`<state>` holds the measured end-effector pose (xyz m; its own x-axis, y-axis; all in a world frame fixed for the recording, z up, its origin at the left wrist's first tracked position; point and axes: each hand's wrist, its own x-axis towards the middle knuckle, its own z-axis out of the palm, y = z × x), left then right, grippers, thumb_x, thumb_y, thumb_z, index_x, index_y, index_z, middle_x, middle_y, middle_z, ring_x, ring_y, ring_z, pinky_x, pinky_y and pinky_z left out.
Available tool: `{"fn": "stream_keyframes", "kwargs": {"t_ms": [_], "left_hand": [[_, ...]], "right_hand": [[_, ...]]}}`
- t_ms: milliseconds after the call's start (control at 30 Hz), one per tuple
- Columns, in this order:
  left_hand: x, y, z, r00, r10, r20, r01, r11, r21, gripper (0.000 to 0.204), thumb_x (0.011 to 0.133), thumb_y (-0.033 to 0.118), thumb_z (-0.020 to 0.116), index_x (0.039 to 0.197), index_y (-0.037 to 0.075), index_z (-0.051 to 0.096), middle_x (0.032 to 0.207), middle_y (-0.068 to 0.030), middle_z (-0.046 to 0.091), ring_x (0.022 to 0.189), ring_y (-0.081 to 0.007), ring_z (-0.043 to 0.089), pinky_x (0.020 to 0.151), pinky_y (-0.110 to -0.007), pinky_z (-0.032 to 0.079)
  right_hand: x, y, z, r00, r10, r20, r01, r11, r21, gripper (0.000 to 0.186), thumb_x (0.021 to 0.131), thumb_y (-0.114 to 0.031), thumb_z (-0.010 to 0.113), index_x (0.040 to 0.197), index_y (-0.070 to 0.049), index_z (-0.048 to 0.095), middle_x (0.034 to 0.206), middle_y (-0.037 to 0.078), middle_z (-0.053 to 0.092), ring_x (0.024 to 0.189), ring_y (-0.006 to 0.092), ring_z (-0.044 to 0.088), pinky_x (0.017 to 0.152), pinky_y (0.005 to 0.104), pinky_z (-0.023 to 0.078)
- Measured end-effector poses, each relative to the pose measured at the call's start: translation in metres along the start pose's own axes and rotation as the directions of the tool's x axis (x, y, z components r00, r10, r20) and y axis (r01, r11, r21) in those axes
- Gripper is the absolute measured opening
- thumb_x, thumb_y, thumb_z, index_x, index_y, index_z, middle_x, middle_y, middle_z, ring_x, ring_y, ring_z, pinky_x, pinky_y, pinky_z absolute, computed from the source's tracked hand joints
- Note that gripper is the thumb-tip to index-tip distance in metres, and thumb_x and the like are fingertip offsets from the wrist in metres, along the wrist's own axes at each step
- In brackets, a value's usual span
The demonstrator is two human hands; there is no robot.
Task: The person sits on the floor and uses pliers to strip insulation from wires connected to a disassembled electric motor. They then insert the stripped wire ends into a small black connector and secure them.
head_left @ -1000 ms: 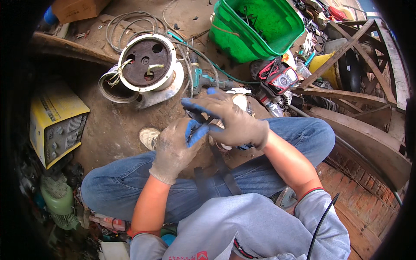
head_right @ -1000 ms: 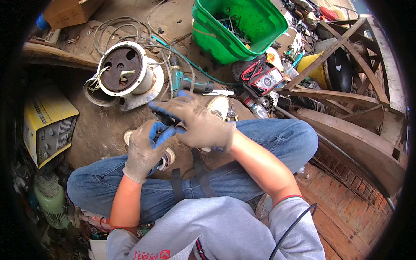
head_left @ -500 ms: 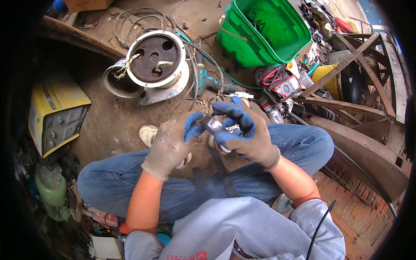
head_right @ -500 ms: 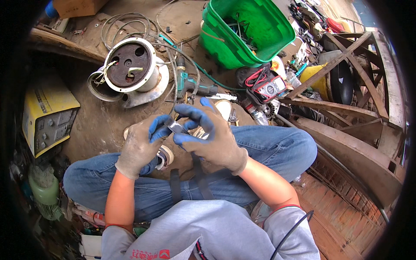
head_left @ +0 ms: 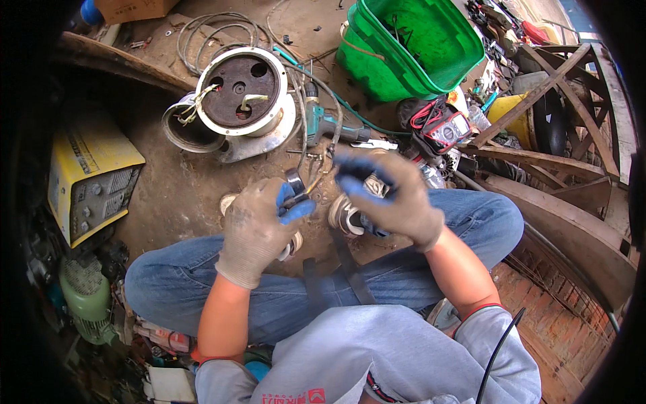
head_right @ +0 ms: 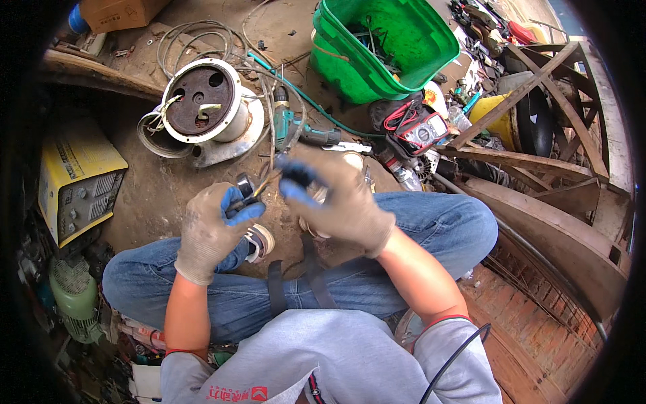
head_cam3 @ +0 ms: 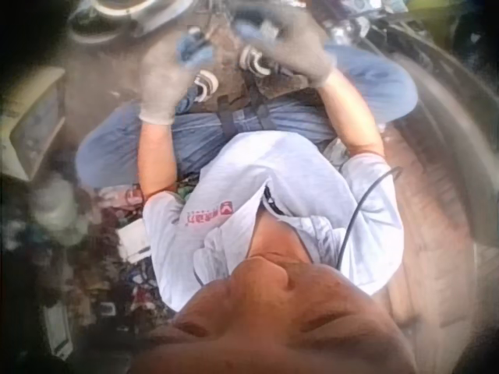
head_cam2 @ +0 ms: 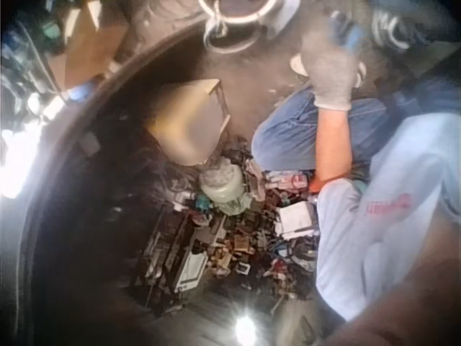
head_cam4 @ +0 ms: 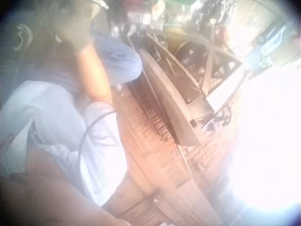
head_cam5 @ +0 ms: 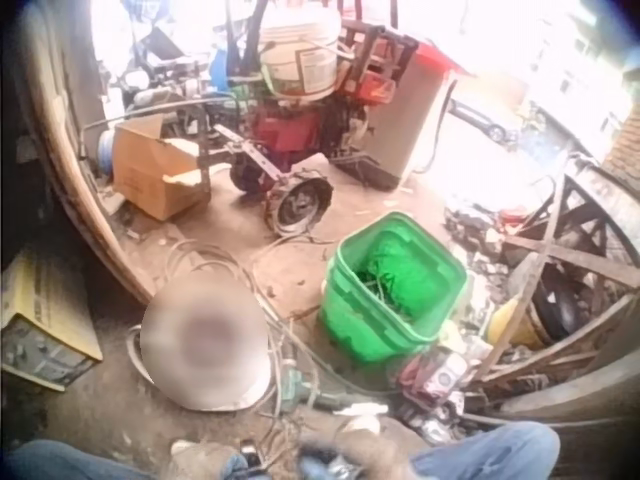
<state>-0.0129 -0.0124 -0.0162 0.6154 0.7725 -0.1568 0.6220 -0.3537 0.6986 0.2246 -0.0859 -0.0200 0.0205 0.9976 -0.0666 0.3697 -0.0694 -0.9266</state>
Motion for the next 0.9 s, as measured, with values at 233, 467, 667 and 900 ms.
{"fn": "stream_keyframes", "kwargs": {"t_ms": [233, 467, 667, 900], "left_hand": [[-0.008, -0.007, 0.026, 0.959, 0.211, -0.187, -0.169, 0.961, 0.217, 0.031, 0.078, 0.019, 0.088, 0.095, 0.003, 0.067, 0.085, -0.0144, 0.066, 0.081, -0.0346, 0.066, 0.069, -0.046, 0.054], [-0.014, -0.008, 0.014, 0.989, 0.131, -0.070, -0.121, 0.983, 0.136, 0.026, 0.085, 0.019, 0.077, 0.104, 0.004, 0.069, 0.096, -0.0148, 0.070, 0.088, -0.0371, 0.069, 0.076, -0.047, 0.056], [-0.014, -0.025, 0.000, 0.994, -0.109, 0.022, 0.111, 0.976, -0.188, 0.024, 0.087, 0.012, 0.073, 0.110, 0.003, 0.070, 0.095, -0.0196, 0.074, 0.087, -0.0406, 0.071, 0.081, -0.049, 0.055], [-0.007, -0.015, -0.019, 0.961, -0.202, 0.189, 0.256, 0.906, -0.336, 0.022, 0.090, 0.006, 0.071, 0.111, -0.002, 0.070, 0.094, -0.0189, 0.077, 0.088, -0.0316, 0.077, 0.081, -0.038, 0.060]], "right_hand": [[0.083, -0.003, 0.017, 0.885, 0.190, 0.426, -0.019, 0.927, -0.374, 0.054, 0.097, -0.046, 0.070, 0.126, -0.001, 0.070, 0.100, 0.021, 0.076, 0.097, 0.0368, 0.074, 0.090, 0.0432, 0.056], [0.095, 0.002, 0.037, 0.786, 0.465, 0.408, -0.543, 0.835, 0.094, 0.045, 0.087, -0.023, 0.079, 0.122, 0.004, 0.072, 0.089, 0.006, 0.076, 0.080, 0.0094, 0.069, 0.075, 0.0273, 0.056], [0.037, -0.029, 0.031, 0.924, 0.354, 0.146, -0.382, 0.831, 0.404, 0.046, 0.086, -0.013, 0.079, 0.129, 0.001, 0.069, 0.102, 0.003, 0.074, 0.084, 0.0063, 0.063, 0.079, 0.0227, 0.050], [-0.021, 0.020, 0.047, 0.970, -0.225, 0.087, 0.241, 0.925, -0.295, 0.040, 0.081, -0.018, 0.085, 0.120, -0.011, 0.076, 0.110, 0.005, 0.075, 0.122, 0.0282, 0.064, 0.120, 0.0548, 0.035]]}}
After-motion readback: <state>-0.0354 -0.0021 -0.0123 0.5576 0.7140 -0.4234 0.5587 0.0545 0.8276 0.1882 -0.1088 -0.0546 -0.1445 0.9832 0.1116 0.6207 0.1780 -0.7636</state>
